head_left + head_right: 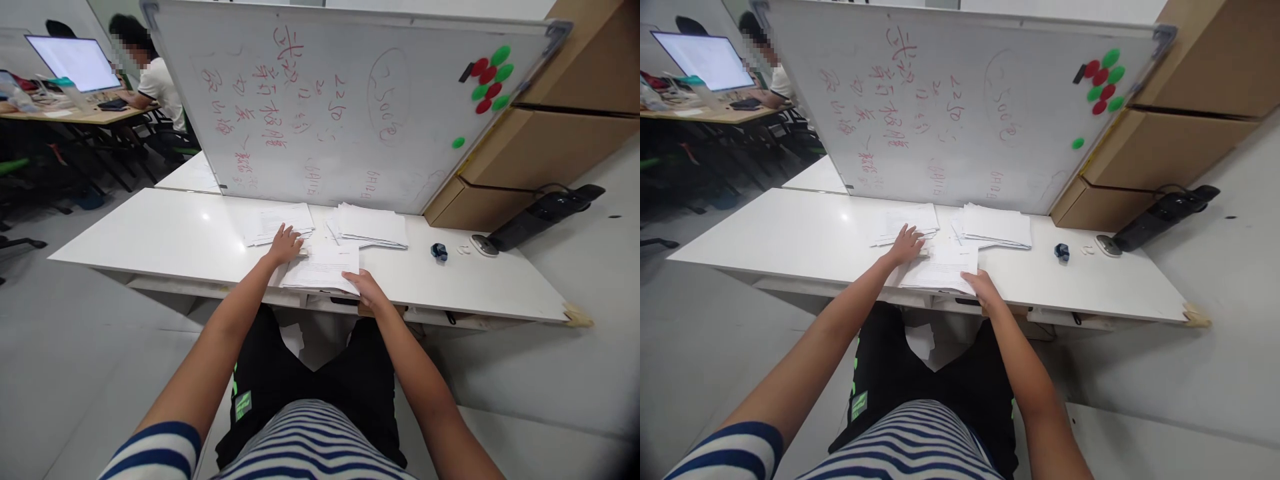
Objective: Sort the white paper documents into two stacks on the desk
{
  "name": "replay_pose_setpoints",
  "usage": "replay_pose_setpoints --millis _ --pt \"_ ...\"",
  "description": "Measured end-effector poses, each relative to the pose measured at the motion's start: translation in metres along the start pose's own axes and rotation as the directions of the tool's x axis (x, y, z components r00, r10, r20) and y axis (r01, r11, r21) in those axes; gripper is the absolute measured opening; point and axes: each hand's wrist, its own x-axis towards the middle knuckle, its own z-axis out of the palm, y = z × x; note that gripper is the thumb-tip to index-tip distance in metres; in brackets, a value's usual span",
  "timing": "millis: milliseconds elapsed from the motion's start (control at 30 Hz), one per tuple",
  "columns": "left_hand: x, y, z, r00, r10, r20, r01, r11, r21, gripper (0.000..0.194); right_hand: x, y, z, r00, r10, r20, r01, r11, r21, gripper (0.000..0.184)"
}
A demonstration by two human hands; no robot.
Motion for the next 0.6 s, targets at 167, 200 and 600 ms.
replay_pose_setpoints --millis 167,200,600 --pt "0.001 -0.002 0.003 0.999 0.003 0.042 -0.003 1.000 -0.011 0.050 0.016 0.013 0.007 0.999 -0.007 -0.045 0.006 1.000 -0.021 0.034" --pt "0.001 -0.003 0.004 0.999 0.010 0.043 -0.009 1.000 -0.014 0.049 0.017 0.016 0.006 0.999 -0.022 -0.049 0.021 0.999 -0.034 0.033" --pt "-0.002 0.011 0.007 0.998 -0.009 0.054 -0.002 0.979 0.204 0.050 0.014 0.027 0.003 0.992 -0.077 -0.103 0.064 0.990 -0.123 0.036"
